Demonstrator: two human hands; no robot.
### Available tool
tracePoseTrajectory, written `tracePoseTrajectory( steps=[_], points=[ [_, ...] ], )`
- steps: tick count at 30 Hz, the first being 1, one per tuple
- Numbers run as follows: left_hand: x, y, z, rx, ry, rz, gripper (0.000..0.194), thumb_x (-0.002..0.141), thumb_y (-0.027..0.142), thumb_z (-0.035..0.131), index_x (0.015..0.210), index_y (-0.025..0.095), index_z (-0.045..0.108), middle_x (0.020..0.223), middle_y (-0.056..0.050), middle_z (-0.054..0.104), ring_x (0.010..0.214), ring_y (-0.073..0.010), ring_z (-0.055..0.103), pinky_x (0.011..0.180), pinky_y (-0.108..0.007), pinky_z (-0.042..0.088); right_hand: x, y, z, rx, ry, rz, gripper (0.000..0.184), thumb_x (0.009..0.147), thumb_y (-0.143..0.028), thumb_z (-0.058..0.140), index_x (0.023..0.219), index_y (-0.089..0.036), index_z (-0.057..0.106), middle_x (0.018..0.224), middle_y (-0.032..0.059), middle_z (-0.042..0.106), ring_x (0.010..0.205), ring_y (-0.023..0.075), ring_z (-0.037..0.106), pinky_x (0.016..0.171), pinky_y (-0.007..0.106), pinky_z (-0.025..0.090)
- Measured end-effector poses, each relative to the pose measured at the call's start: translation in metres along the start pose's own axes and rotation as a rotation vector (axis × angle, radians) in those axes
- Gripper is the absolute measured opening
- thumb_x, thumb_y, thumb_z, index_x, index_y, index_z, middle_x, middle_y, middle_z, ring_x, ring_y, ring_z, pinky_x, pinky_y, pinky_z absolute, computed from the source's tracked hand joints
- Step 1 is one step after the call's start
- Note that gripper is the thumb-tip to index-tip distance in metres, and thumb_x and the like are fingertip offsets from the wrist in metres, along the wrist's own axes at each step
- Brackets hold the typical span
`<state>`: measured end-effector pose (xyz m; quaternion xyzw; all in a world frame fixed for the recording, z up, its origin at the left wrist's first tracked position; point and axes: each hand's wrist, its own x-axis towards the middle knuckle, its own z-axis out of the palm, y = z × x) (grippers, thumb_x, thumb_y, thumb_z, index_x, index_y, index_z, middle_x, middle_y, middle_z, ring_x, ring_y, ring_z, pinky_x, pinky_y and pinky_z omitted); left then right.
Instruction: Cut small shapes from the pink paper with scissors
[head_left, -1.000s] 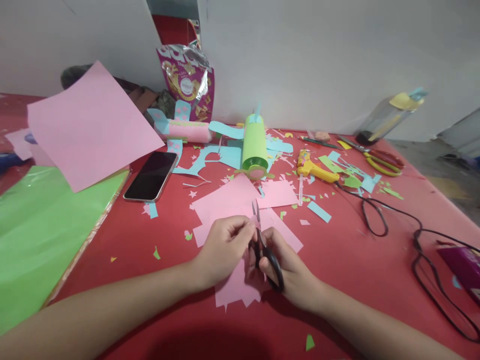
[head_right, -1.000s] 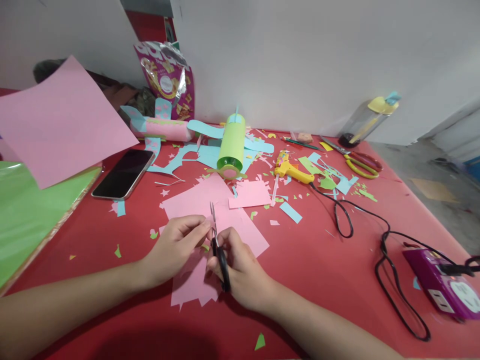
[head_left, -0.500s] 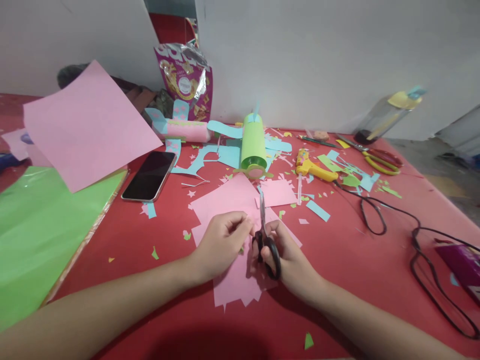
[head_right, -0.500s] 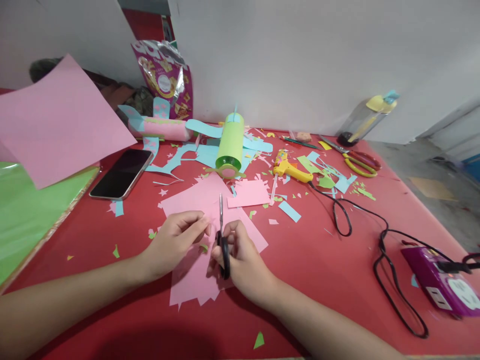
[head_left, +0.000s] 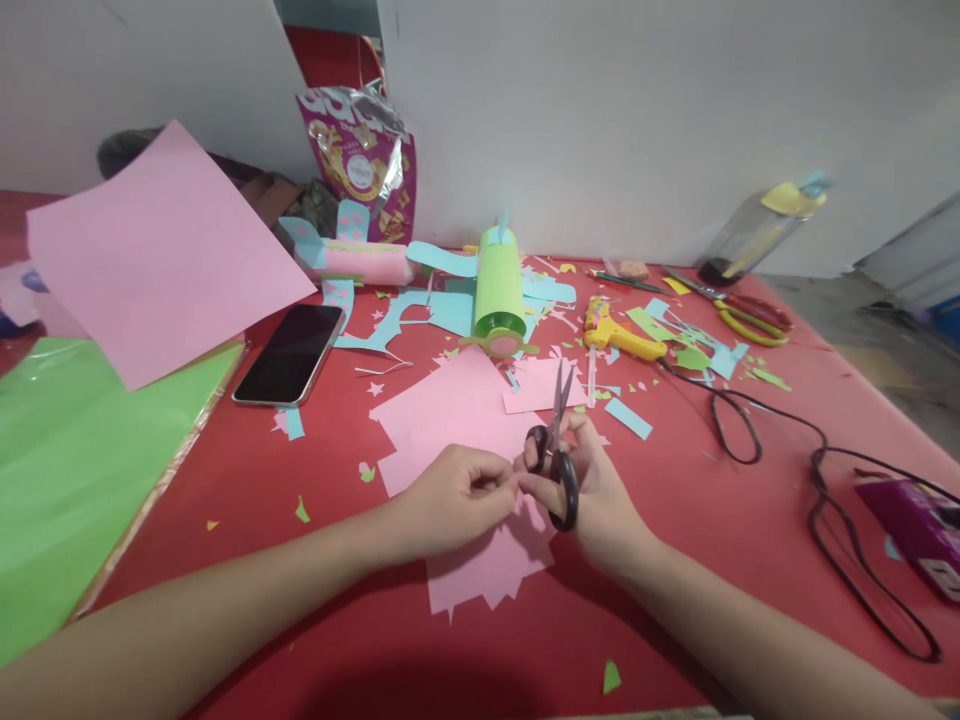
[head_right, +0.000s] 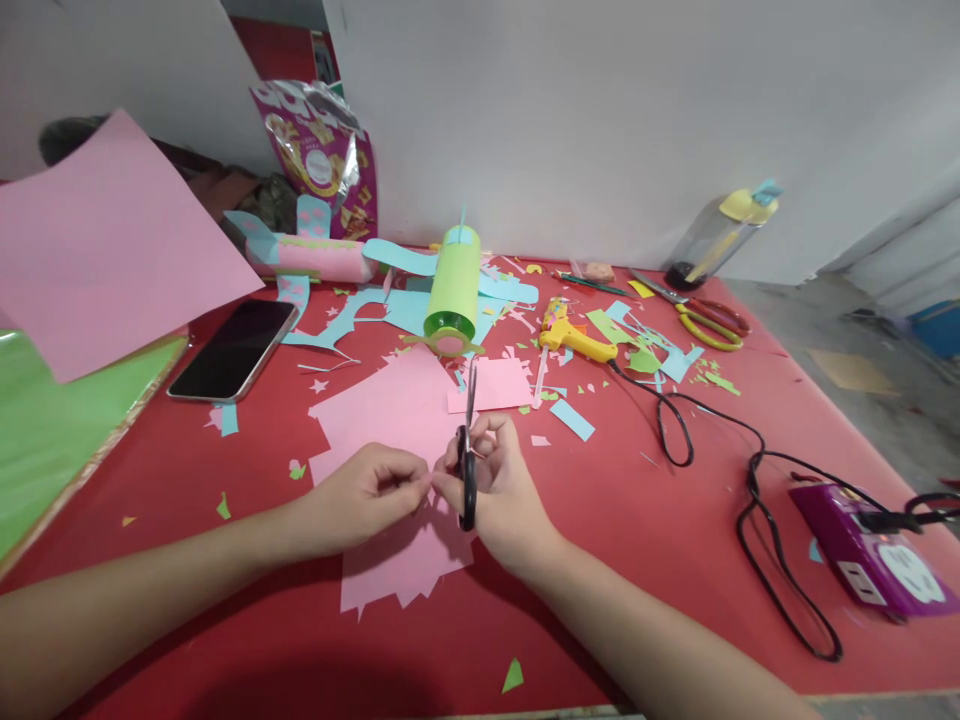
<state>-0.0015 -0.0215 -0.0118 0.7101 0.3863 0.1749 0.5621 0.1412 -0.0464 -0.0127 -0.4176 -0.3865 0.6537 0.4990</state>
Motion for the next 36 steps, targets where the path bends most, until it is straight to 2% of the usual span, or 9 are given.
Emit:
tracePoseTrajectory(
  steps=[4, 10, 15, 20, 24, 30, 36],
  points=[
    [0.0015, -0.0003, -0.0009, 0.033, -0.017, -0.019, 0.023, 0.072, 0.019, 0.036, 0.055, 0.012, 0.049, 0.053, 0.002, 0.045, 0.048, -0.0069, 0.035, 0.045, -0.019, 0.028, 0.0002, 0.0007, -0.0014, -0.046, 0.001, 0.005, 0.040, 0.061, -0.009, 0.063, 0.075, -0.024, 0.030, 0.065, -0.0084, 0.043, 0.052, 0.0052, 0.047, 0.042, 0.015, 0.034],
    [0.0035, 0.0005, -0.0045, 0.094, 0.054, -0.031, 0.021, 0.072, 0.017, 0.035, 0.056, 0.013, 0.049, 0.053, 0.003, 0.043, 0.049, -0.0064, 0.034, 0.046, -0.018, 0.028, 0.0006, 0.0013, -0.0009, -0.080, 0.022, 0.006, 0.037, 0.061, -0.005, 0.059, 0.074, -0.024, 0.029, 0.065, -0.0094, 0.043, 0.045, 0.0029, 0.043, 0.038, 0.014, 0.032],
    [0.0030, -0.0001, -0.0045, 0.120, 0.095, -0.045, 0.020, 0.072, 0.018, 0.036, 0.055, 0.013, 0.047, 0.051, 0.004, 0.039, 0.048, -0.0062, 0.031, 0.045, -0.018, 0.026, -0.0003, 0.0029, -0.0021, -0.152, 0.025, 0.016, 0.038, 0.060, -0.003, 0.059, 0.075, -0.023, 0.031, 0.066, -0.0092, 0.045, 0.046, 0.0030, 0.044, 0.041, 0.015, 0.034],
    [0.0021, 0.0001, -0.0036, 0.090, 0.120, -0.047, 0.022, 0.076, 0.021, 0.034, 0.058, 0.014, 0.046, 0.055, 0.003, 0.045, 0.052, -0.0077, 0.039, 0.050, -0.018, 0.032, 0.0011, 0.0031, -0.0033, -0.141, 0.050, -0.006, 0.037, 0.060, -0.004, 0.060, 0.074, -0.024, 0.031, 0.066, -0.0094, 0.045, 0.045, 0.0026, 0.043, 0.040, 0.015, 0.033],
    [0.0020, 0.0002, -0.0039, 0.064, 0.091, -0.031, 0.022, 0.077, 0.022, 0.034, 0.061, 0.014, 0.046, 0.057, 0.002, 0.048, 0.055, -0.0085, 0.043, 0.054, -0.019, 0.034, 0.0021, 0.0024, -0.0026, -0.102, 0.086, -0.004, 0.037, 0.059, -0.005, 0.060, 0.073, -0.024, 0.031, 0.066, -0.0095, 0.043, 0.046, 0.0025, 0.043, 0.039, 0.014, 0.033],
    [0.0027, -0.0028, -0.0010, 0.101, 0.040, 0.024, 0.028, 0.080, 0.028, 0.035, 0.066, 0.013, 0.052, 0.054, 0.003, 0.043, 0.050, -0.0070, 0.036, 0.048, -0.019, 0.030, 0.0021, 0.0017, -0.0016, -0.078, 0.077, -0.029, 0.038, 0.058, -0.005, 0.061, 0.072, -0.023, 0.031, 0.065, -0.0097, 0.044, 0.047, 0.0031, 0.044, 0.041, 0.015, 0.035],
    [0.0028, -0.0021, -0.0024, 0.098, 0.057, 0.022, 0.027, 0.080, 0.026, 0.035, 0.059, 0.014, 0.046, 0.052, 0.004, 0.041, 0.049, -0.0070, 0.036, 0.048, -0.019, 0.030, 0.0027, 0.0029, -0.0020, -0.057, 0.097, -0.013, 0.036, 0.058, -0.004, 0.058, 0.072, -0.023, 0.030, 0.065, -0.0099, 0.042, 0.048, 0.0036, 0.045, 0.042, 0.015, 0.035]
  ],
)
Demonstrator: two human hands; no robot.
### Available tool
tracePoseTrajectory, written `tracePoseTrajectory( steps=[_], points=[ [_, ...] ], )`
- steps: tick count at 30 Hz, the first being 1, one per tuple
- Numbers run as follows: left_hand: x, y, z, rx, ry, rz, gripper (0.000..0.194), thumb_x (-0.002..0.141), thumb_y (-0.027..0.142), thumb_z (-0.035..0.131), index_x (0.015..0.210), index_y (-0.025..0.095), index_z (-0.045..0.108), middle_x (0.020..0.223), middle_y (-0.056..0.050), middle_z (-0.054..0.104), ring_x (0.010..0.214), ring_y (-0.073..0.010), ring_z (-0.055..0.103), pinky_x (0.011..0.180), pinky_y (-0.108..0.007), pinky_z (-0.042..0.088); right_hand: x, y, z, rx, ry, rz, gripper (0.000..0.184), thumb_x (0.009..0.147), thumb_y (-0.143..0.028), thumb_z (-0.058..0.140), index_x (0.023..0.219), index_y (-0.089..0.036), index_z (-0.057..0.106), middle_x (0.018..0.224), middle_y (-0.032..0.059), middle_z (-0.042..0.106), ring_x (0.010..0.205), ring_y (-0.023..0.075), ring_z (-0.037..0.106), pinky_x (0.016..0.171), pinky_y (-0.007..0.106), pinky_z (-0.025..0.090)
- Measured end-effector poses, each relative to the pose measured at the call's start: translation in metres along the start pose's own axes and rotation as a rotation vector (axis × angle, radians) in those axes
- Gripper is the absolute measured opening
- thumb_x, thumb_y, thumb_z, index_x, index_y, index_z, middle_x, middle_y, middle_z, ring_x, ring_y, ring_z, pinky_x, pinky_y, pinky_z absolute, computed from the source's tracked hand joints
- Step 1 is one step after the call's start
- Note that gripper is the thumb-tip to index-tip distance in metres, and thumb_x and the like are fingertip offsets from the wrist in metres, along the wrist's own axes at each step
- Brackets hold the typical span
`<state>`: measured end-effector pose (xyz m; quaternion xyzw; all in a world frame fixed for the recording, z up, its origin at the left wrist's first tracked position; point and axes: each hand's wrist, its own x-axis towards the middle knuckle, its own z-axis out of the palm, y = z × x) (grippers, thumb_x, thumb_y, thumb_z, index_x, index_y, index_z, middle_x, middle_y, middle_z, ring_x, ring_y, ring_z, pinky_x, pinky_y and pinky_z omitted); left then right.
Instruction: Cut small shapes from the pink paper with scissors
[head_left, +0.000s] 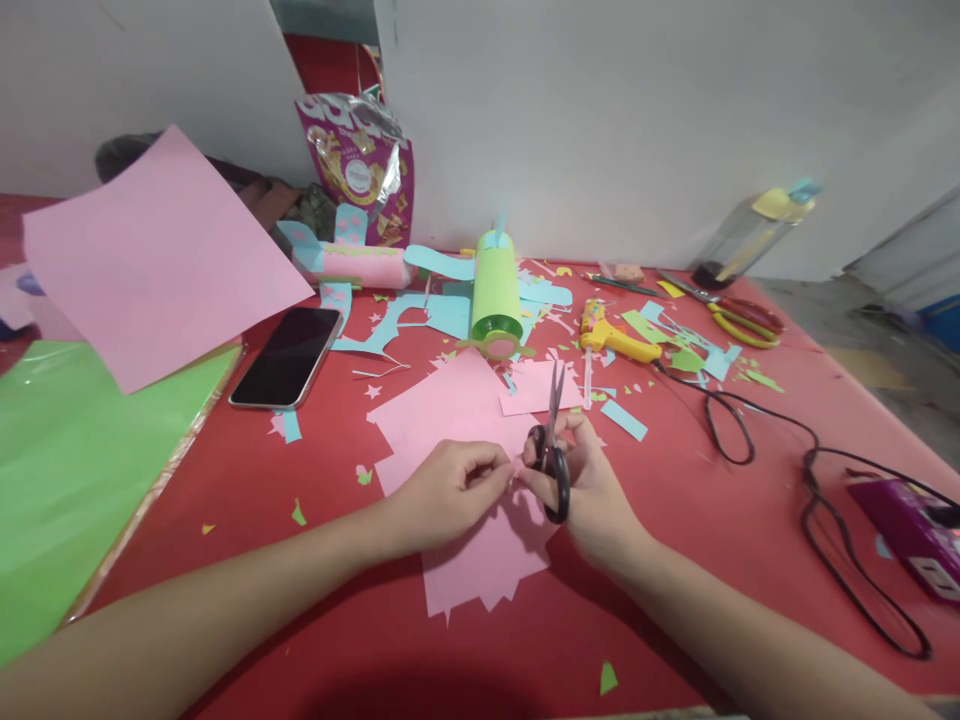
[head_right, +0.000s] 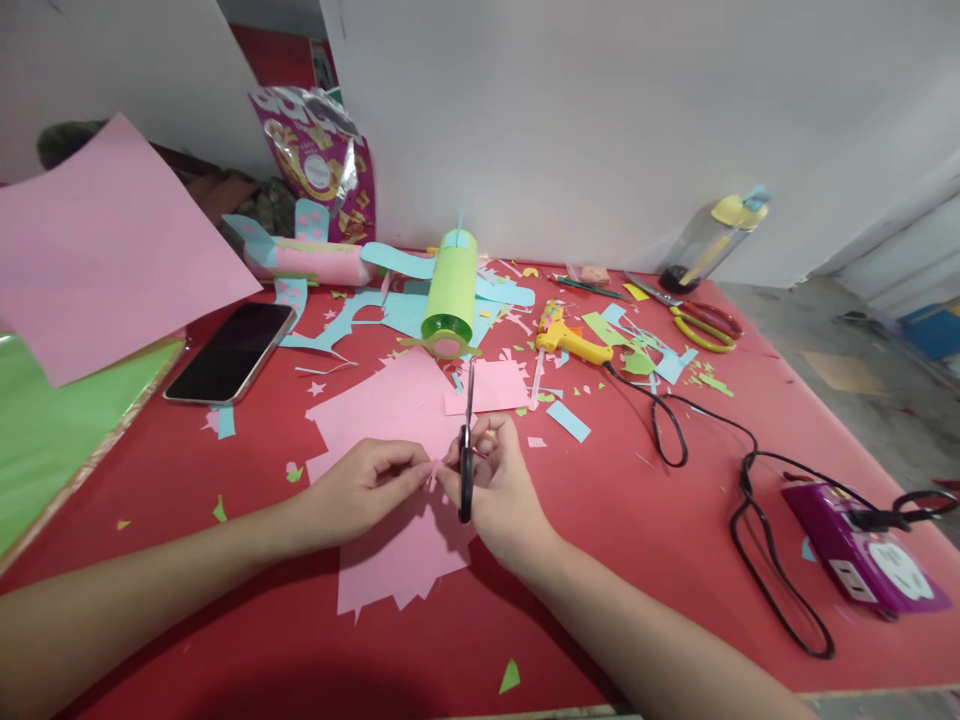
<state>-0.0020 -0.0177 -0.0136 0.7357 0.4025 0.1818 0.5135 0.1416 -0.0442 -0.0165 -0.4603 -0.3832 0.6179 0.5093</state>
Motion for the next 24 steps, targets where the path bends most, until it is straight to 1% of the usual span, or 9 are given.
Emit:
tracePoseTrajectory(
  steps=[2, 4, 6, 9, 12, 16, 19, 22, 24],
  points=[
    [0.001, 0.002, -0.003, -0.046, 0.009, -0.022, 0.025, 0.080, 0.026, 0.035, 0.059, 0.014, 0.045, 0.055, 0.003, 0.044, 0.053, -0.0078, 0.042, 0.051, -0.019, 0.034, 0.000, 0.000, 0.000, -0.012, 0.016, 0.001, 0.035, 0.059, -0.004, 0.056, 0.072, -0.023, 0.030, 0.064, -0.0097, 0.042, 0.049, 0.0040, 0.045, 0.042, 0.015, 0.035],
    [0.001, 0.003, -0.007, -0.123, 0.019, -0.052, 0.025, 0.080, 0.028, 0.036, 0.060, 0.015, 0.044, 0.057, 0.003, 0.045, 0.054, -0.0081, 0.046, 0.052, -0.019, 0.036, -0.001, -0.001, 0.000, -0.034, 0.006, 0.007, 0.034, 0.060, -0.005, 0.055, 0.073, -0.023, 0.030, 0.063, -0.0097, 0.042, 0.049, 0.0046, 0.045, 0.042, 0.016, 0.034],
    [0.002, 0.005, -0.012, -0.176, 0.037, -0.078, 0.025, 0.080, 0.031, 0.036, 0.061, 0.015, 0.043, 0.054, 0.005, 0.041, 0.047, -0.0066, 0.044, 0.047, -0.018, 0.035, -0.002, -0.001, 0.000, -0.058, -0.039, 0.030, 0.034, 0.061, -0.006, 0.056, 0.073, -0.024, 0.030, 0.061, -0.0099, 0.043, 0.047, 0.0047, 0.044, 0.042, 0.016, 0.033],
    [0.004, 0.007, -0.020, -0.105, 0.088, -0.062, 0.024, 0.079, 0.030, 0.038, 0.061, 0.015, 0.045, 0.049, 0.007, 0.033, 0.040, -0.0046, 0.033, 0.042, -0.017, 0.030, -0.003, 0.000, -0.001, -0.069, -0.111, 0.076, 0.034, 0.063, -0.011, 0.060, 0.073, -0.023, 0.030, 0.058, -0.0104, 0.041, 0.043, 0.0041, 0.040, 0.042, 0.017, 0.031],
    [0.004, 0.011, -0.030, -0.016, 0.152, -0.019, 0.023, 0.078, 0.028, 0.039, 0.061, 0.015, 0.046, 0.049, 0.007, 0.030, 0.042, -0.0050, 0.029, 0.042, -0.018, 0.027, -0.002, 0.002, -0.003, -0.034, -0.162, 0.088, 0.035, 0.064, -0.020, 0.064, 0.072, -0.023, 0.030, 0.060, -0.0092, 0.038, 0.050, 0.0056, 0.042, 0.048, 0.019, 0.033],
    [0.005, 0.020, -0.042, 0.029, 0.196, 0.009, 0.023, 0.078, 0.028, 0.039, 0.061, 0.014, 0.046, 0.050, 0.006, 0.030, 0.044, -0.0057, 0.028, 0.043, -0.018, 0.026, -0.001, 0.004, -0.006, 0.032, -0.285, 0.060, 0.035, 0.067, -0.037, 0.061, 0.075, -0.023, 0.031, 0.065, -0.0065, 0.040, 0.059, 0.0081, 0.044, 0.055, 0.022, 0.035],
    [0.006, 0.026, -0.048, 0.047, 0.208, 0.021, 0.023, 0.077, 0.027, 0.040, 0.059, 0.014, 0.046, 0.051, 0.006, 0.032, 0.046, -0.0058, 0.030, 0.044, -0.018, 0.026, -0.002, 0.002, -0.007, 0.058, -0.378, 0.056, 0.035, 0.069, -0.041, 0.059, 0.078, -0.023, 0.030, 0.067, -0.0051, 0.041, 0.061, 0.0097, 0.045, 0.060, 0.027, 0.037],
    [0.008, 0.032, -0.050, 0.071, 0.195, 0.011, 0.023, 0.076, 0.027, 0.040, 0.058, 0.014, 0.047, 0.051, 0.005, 0.033, 0.045, -0.0059, 0.030, 0.043, -0.018, 0.026, -0.004, -0.001, -0.008, 0.068, -0.476, 0.058, 0.037, 0.068, -0.044, 0.058, 0.080, -0.024, 0.030, 0.070, -0.0034, 0.042, 0.067, 0.0122, 0.048, 0.065, 0.031, 0.039],
    [0.011, 0.035, -0.050, 0.090, 0.178, 0.016, 0.024, 0.076, 0.028, 0.040, 0.058, 0.014, 0.048, 0.051, 0.005, 0.034, 0.045, -0.0059, 0.031, 0.043, -0.018, 0.026, -0.004, -0.004, -0.008, 0.056, -0.504, 0.055, 0.037, 0.068, -0.045, 0.058, 0.081, -0.024, 0.030, 0.072, -0.0028, 0.042, 0.068, 0.0122, 0.048, 0.066, 0.031, 0.038]
  ],
)
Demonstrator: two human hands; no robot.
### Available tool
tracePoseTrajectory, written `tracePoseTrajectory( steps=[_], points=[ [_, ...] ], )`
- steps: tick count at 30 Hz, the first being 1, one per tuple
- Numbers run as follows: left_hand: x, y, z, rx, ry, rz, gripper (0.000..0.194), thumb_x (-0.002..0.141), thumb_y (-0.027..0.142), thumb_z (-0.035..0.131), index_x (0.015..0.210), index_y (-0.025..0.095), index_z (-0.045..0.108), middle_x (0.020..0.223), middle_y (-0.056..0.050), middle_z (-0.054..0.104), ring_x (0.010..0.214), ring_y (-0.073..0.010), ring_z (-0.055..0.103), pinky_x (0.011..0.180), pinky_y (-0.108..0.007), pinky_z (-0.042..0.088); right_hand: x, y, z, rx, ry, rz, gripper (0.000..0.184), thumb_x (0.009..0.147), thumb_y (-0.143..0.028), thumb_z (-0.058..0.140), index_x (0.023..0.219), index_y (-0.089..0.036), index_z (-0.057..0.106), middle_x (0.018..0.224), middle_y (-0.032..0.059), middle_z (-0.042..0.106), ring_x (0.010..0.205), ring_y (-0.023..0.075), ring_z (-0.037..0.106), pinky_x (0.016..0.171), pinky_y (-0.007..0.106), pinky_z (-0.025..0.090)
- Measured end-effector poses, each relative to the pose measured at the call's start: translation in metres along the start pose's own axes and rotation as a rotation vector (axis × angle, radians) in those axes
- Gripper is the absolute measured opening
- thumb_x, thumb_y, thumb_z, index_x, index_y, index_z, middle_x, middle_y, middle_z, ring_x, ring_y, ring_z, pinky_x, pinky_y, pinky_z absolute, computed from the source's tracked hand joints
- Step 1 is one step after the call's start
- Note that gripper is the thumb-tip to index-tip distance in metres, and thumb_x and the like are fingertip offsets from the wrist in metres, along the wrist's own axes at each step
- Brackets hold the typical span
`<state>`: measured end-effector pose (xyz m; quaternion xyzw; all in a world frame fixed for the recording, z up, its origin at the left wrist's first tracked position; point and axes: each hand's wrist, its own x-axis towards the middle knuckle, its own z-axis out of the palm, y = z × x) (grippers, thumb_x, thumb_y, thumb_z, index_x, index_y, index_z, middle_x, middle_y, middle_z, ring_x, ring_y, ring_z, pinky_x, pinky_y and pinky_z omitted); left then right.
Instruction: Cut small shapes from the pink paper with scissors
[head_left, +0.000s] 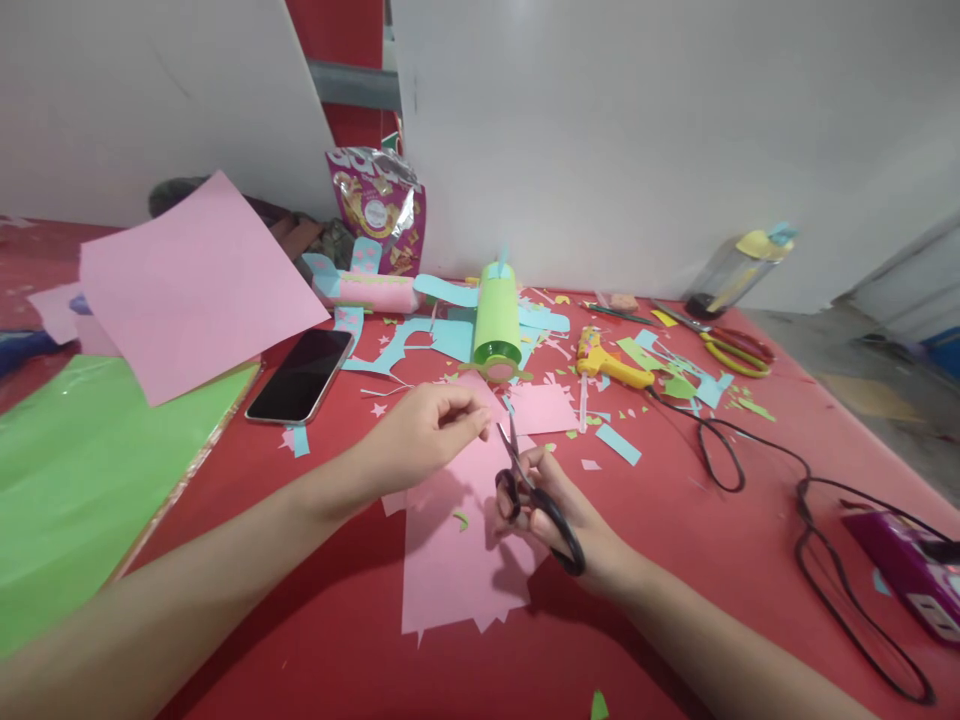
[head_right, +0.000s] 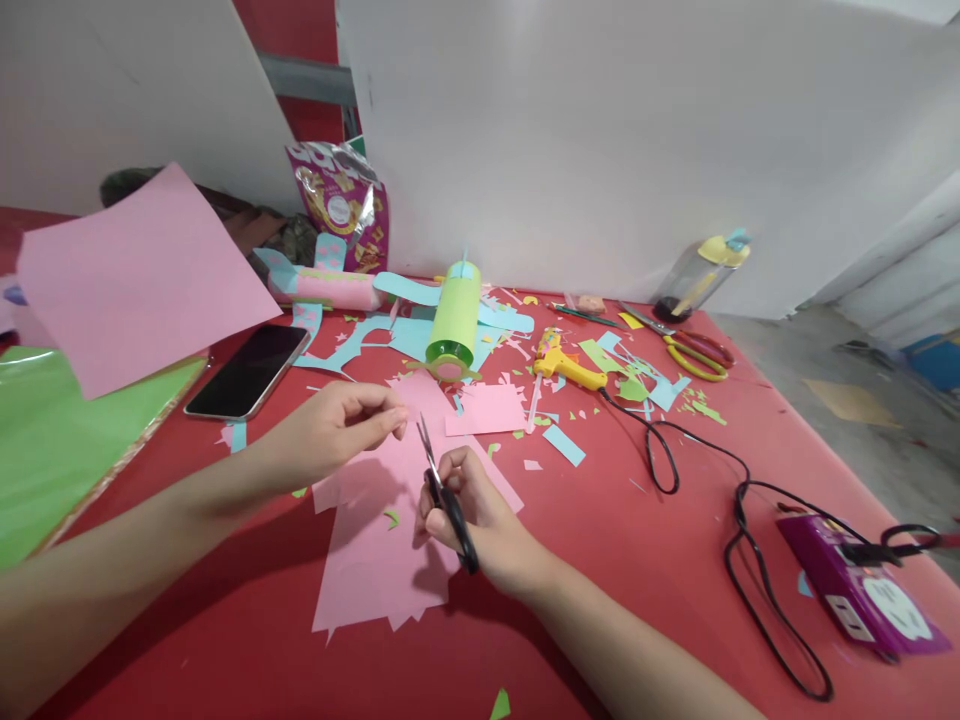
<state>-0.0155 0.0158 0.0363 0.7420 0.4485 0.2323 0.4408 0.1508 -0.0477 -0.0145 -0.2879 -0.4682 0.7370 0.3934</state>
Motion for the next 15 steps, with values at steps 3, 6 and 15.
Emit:
tracePoseTrajectory(
  steps=[3, 6, 15],
  points=[
    [0.0027, 0.0046, 0.0021, 0.035, -0.034, 0.030, 0.022, 0.075, 0.025, 0.041, 0.057, 0.013, 0.048, 0.052, 0.005, 0.036, 0.046, -0.0057, 0.032, 0.044, -0.018, 0.027, -0.0003, -0.0028, 0.0007, -0.006, 0.014, -0.009, 0.038, 0.067, -0.046, 0.059, 0.081, -0.023, 0.031, 0.072, -0.0026, 0.042, 0.065, 0.0111, 0.045, 0.065, 0.030, 0.038],
    [0.0043, 0.0080, 0.0049, 0.085, -0.057, 0.038, 0.021, 0.074, 0.024, 0.041, 0.058, 0.013, 0.049, 0.050, 0.005, 0.033, 0.046, -0.0058, 0.031, 0.044, -0.018, 0.026, 0.0000, -0.0033, 0.0013, 0.019, 0.012, -0.022, 0.037, 0.069, -0.044, 0.058, 0.080, -0.024, 0.030, 0.074, -0.0020, 0.043, 0.066, 0.0111, 0.047, 0.064, 0.030, 0.040],
    [0.0001, 0.0045, 0.0079, 0.141, -0.090, 0.031, 0.023, 0.076, 0.026, 0.038, 0.058, 0.014, 0.047, 0.050, 0.005, 0.030, 0.048, -0.0066, 0.028, 0.044, -0.018, 0.024, -0.0011, 0.0016, -0.0013, 0.013, 0.001, 0.000, 0.034, 0.071, -0.044, 0.056, 0.082, -0.023, 0.030, 0.074, -0.0024, 0.045, 0.063, 0.0105, 0.050, 0.061, 0.029, 0.039]
  ],
)
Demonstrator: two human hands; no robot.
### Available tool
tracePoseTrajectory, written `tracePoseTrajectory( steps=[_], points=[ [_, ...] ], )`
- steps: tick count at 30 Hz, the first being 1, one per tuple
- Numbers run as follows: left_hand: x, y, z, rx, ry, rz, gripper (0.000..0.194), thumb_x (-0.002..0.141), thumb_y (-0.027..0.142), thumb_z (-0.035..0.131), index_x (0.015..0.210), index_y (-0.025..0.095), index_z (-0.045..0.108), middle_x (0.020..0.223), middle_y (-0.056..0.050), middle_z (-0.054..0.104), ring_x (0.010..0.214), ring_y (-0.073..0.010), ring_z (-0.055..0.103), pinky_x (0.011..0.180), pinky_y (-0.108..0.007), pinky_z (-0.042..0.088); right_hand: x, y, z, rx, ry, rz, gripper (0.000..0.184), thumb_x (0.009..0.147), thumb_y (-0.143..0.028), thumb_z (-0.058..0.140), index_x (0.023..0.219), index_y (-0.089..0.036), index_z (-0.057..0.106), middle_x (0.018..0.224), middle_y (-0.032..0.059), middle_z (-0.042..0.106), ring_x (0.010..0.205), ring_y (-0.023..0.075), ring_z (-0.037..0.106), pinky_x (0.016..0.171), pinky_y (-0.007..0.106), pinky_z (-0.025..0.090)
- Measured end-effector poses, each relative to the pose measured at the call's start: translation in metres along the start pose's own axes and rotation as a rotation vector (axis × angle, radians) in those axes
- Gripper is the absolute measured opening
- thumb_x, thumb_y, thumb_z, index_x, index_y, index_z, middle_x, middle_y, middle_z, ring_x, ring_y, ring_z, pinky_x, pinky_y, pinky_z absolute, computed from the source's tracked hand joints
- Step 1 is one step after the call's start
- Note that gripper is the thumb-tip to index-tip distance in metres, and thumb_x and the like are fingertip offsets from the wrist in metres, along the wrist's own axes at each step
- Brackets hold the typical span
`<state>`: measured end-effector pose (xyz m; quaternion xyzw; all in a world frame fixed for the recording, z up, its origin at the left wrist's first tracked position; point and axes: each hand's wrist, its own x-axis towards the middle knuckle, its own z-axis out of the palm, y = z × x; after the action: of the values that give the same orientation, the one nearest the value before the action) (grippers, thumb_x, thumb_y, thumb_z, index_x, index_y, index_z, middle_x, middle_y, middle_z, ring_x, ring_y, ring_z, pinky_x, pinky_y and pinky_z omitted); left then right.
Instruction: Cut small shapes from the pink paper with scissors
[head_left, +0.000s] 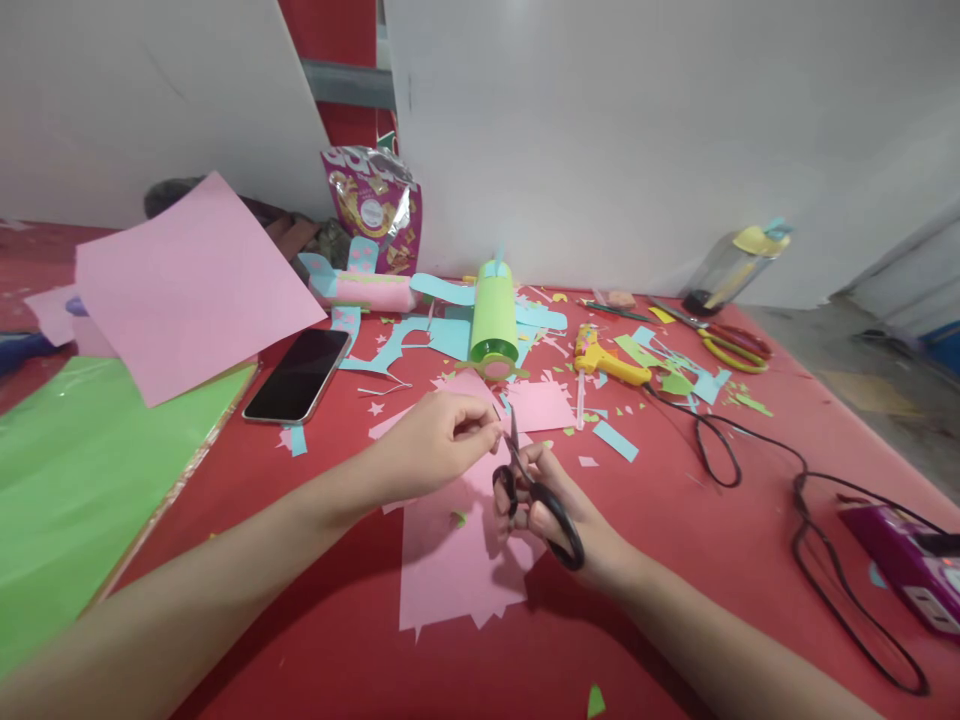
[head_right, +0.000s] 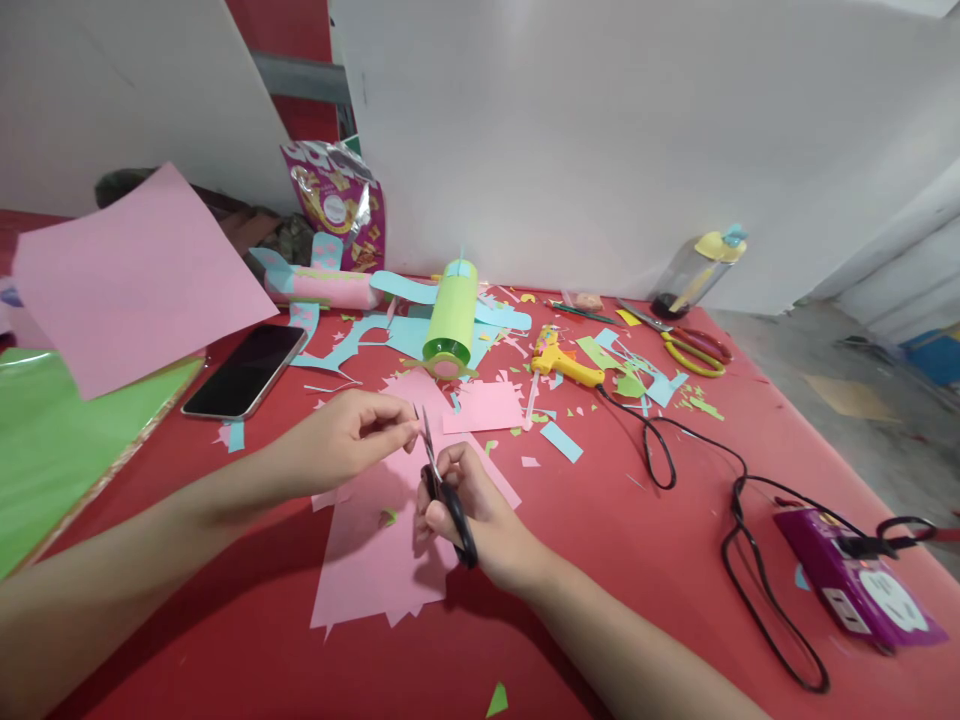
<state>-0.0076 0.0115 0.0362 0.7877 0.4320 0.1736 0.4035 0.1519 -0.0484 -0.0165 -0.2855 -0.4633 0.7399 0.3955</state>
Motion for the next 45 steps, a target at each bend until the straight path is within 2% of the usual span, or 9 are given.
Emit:
tracePoseTrajectory(
  steps=[19, 28, 32, 37, 45],
  points=[
    [-0.0011, -0.0028, -0.0035, 0.036, -0.008, 0.036, 0.023, 0.074, 0.025, 0.040, 0.056, 0.014, 0.049, 0.048, 0.005, 0.035, 0.047, -0.0066, 0.034, 0.045, -0.018, 0.026, 0.0006, -0.0044, 0.0036, 0.006, -0.016, 0.029, 0.035, 0.070, -0.044, 0.056, 0.080, -0.023, 0.030, 0.068, -0.0038, 0.043, 0.058, 0.0095, 0.045, 0.059, 0.027, 0.037],
    [-0.0013, -0.0012, -0.0064, 0.028, -0.033, 0.000, 0.023, 0.073, 0.024, 0.040, 0.055, 0.014, 0.050, 0.046, 0.004, 0.034, 0.046, -0.0071, 0.031, 0.044, -0.019, 0.024, 0.0013, -0.0058, 0.0038, -0.036, 0.000, 0.037, 0.037, 0.068, -0.048, 0.056, 0.077, -0.023, 0.030, 0.062, -0.0051, 0.042, 0.053, 0.0094, 0.043, 0.054, 0.025, 0.034],
    [0.0004, -0.0043, -0.0075, 0.024, -0.048, -0.009, 0.023, 0.073, 0.027, 0.040, 0.057, 0.014, 0.052, 0.050, 0.003, 0.041, 0.049, -0.0080, 0.036, 0.048, -0.019, 0.028, 0.0013, -0.0053, 0.0032, -0.034, 0.012, 0.043, 0.039, 0.067, -0.049, 0.057, 0.077, -0.023, 0.030, 0.063, -0.0055, 0.041, 0.050, 0.0084, 0.043, 0.050, 0.023, 0.033],
    [0.0011, -0.0044, -0.0087, 0.031, -0.040, -0.047, 0.025, 0.073, 0.029, 0.042, 0.056, 0.015, 0.053, 0.050, 0.003, 0.042, 0.049, -0.0084, 0.038, 0.048, -0.020, 0.028, 0.0018, -0.0043, 0.0012, -0.040, 0.019, 0.055, 0.038, 0.067, -0.049, 0.056, 0.077, -0.023, 0.031, 0.062, -0.0055, 0.040, 0.050, 0.0078, 0.041, 0.049, 0.022, 0.035],
    [0.0011, -0.0036, -0.0097, 0.023, -0.027, -0.060, 0.024, 0.072, 0.029, 0.042, 0.056, 0.015, 0.054, 0.048, 0.003, 0.042, 0.048, -0.0083, 0.037, 0.046, -0.020, 0.027, 0.0013, -0.0049, 0.0011, -0.084, 0.023, 0.071, 0.040, 0.068, -0.051, 0.054, 0.076, -0.022, 0.029, 0.058, -0.0064, 0.041, 0.045, 0.0068, 0.041, 0.046, 0.021, 0.032]
  ],
)
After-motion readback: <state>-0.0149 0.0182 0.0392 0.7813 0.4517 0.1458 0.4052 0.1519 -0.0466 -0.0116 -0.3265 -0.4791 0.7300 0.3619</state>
